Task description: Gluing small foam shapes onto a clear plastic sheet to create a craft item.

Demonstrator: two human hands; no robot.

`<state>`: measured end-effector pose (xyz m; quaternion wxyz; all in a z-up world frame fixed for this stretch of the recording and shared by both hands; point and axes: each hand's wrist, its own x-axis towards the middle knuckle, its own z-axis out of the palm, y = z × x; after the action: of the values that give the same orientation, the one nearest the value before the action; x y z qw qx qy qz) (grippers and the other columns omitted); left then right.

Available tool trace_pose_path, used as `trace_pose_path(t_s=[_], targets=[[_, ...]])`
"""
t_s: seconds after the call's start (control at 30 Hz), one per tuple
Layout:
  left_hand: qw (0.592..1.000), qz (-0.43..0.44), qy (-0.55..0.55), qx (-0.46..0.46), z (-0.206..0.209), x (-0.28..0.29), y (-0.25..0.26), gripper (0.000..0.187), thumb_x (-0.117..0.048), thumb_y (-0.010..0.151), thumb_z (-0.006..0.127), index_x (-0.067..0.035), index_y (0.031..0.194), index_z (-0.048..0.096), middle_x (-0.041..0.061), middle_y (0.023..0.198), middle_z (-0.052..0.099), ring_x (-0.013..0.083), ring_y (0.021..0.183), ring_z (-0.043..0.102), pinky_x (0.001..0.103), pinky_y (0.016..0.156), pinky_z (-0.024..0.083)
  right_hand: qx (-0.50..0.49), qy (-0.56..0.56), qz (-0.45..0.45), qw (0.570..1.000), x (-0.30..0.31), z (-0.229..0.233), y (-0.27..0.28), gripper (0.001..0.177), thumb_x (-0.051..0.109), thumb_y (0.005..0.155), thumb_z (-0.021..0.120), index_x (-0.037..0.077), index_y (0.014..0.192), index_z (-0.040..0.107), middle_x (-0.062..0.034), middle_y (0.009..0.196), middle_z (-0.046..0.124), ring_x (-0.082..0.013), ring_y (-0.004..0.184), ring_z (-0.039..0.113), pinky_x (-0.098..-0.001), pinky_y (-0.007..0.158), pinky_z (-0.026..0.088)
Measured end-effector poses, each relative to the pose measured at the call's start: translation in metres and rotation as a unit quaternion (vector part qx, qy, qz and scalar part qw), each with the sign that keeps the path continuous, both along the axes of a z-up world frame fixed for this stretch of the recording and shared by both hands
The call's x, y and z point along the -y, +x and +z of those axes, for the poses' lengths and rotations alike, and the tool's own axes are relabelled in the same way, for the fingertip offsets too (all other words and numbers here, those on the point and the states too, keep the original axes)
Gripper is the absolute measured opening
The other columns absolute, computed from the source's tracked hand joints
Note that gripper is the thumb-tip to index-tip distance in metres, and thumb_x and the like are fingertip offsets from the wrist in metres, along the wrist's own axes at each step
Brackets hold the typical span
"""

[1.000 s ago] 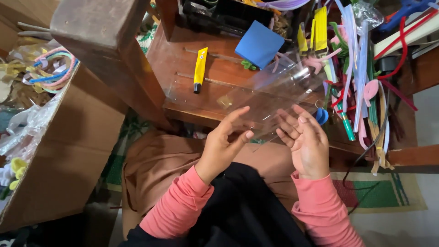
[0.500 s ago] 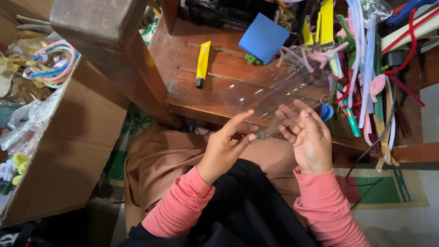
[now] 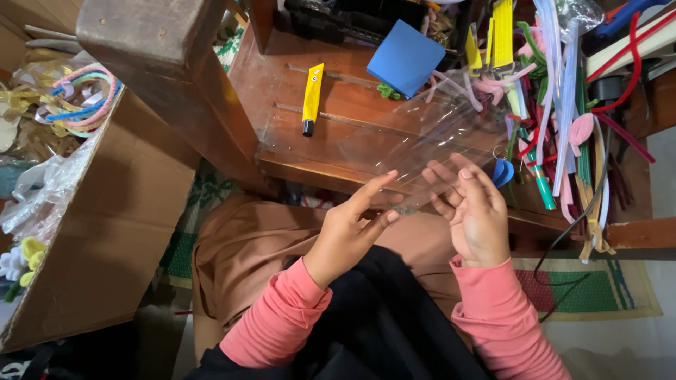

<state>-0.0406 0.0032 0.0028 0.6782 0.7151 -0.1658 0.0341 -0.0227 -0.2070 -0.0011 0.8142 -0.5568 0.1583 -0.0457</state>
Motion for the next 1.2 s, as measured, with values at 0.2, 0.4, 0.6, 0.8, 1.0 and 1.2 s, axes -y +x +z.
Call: trace_pose_path(t_s=[0.2,0.4,0.6,0.8,1.0,1.2], targets=[[1.0,-0.011,-0.005,0.01,0.004,-0.004,0.0,0.057,-0.009,0.095,0.074,-0.019,0.148,0.057,0.018,0.11,0.078,0.0309,0.089,0.078,0.037,0.074,0.066,-0.013,-0.003,-0.008,1.0,-0.004,0.004,0.001,0.034,0.024,0.106,0.052,0.012,0.137,0.06,-0.0224,0.127,0.07,-0.029,0.114,0.073,-0.0342,0.082,0.064],[0.999,-0.052,0.008,0.005,0.007,-0.01,0.0,0.067,-0.008,0.091,0.076,-0.018,0.153,0.05,0.02,0.106,0.076,0.0303,0.086,0.078,0.039,0.074,0.066,-0.021,-0.01,-0.013,1.0,-0.006,0.004,0.002,0.033,0.026,0.106,0.054,0.014,0.135,0.061,-0.0211,0.126,0.071,-0.0279,0.113,0.074,-0.0318,0.079,0.064],[0.996,-0.069,0.05,0.006,0.011,-0.01,-0.002,0.072,-0.003,0.09,0.074,-0.017,0.155,0.044,0.021,0.111,0.075,0.0314,0.091,0.078,0.04,0.078,0.065,-0.027,-0.011,-0.018,0.999,-0.008,0.003,0.003,0.034,0.026,0.105,0.055,0.012,0.136,0.061,-0.0217,0.126,0.071,-0.0297,0.114,0.073,-0.0328,0.08,0.064],[0.994,-0.057,0.08,0.045,0.009,-0.01,-0.003,0.073,0.006,0.09,0.07,-0.014,0.155,0.044,0.02,0.119,0.074,0.0312,0.095,0.076,0.037,0.082,0.065,-0.024,-0.015,-0.02,0.999,-0.008,0.002,0.003,0.035,0.026,0.106,0.055,0.011,0.137,0.06,-0.0227,0.128,0.07,-0.0312,0.115,0.072,-0.0353,0.082,0.064],[0.992,-0.03,0.115,0.051,0.016,-0.011,-0.004,0.073,0.0,0.089,0.07,-0.015,0.155,0.043,0.016,0.108,0.076,0.0272,0.09,0.077,0.036,0.079,0.066,-0.021,-0.005,-0.021,1.0,-0.009,-0.002,0.004,0.036,0.026,0.106,0.054,0.011,0.138,0.06,-0.0226,0.128,0.07,-0.0319,0.115,0.072,-0.0364,0.082,0.063],[0.996,-0.048,0.07,0.007,0.008,-0.015,0.002,0.077,0.002,0.088,0.069,-0.011,0.157,0.039,0.019,0.113,0.076,0.028,0.093,0.078,0.034,0.08,0.066,-0.005,-0.008,-0.027,1.0,-0.011,-0.002,0.003,0.037,0.026,0.105,0.056,0.008,0.136,0.061,-0.0262,0.127,0.069,-0.0352,0.111,0.073,-0.0374,0.075,0.064]])
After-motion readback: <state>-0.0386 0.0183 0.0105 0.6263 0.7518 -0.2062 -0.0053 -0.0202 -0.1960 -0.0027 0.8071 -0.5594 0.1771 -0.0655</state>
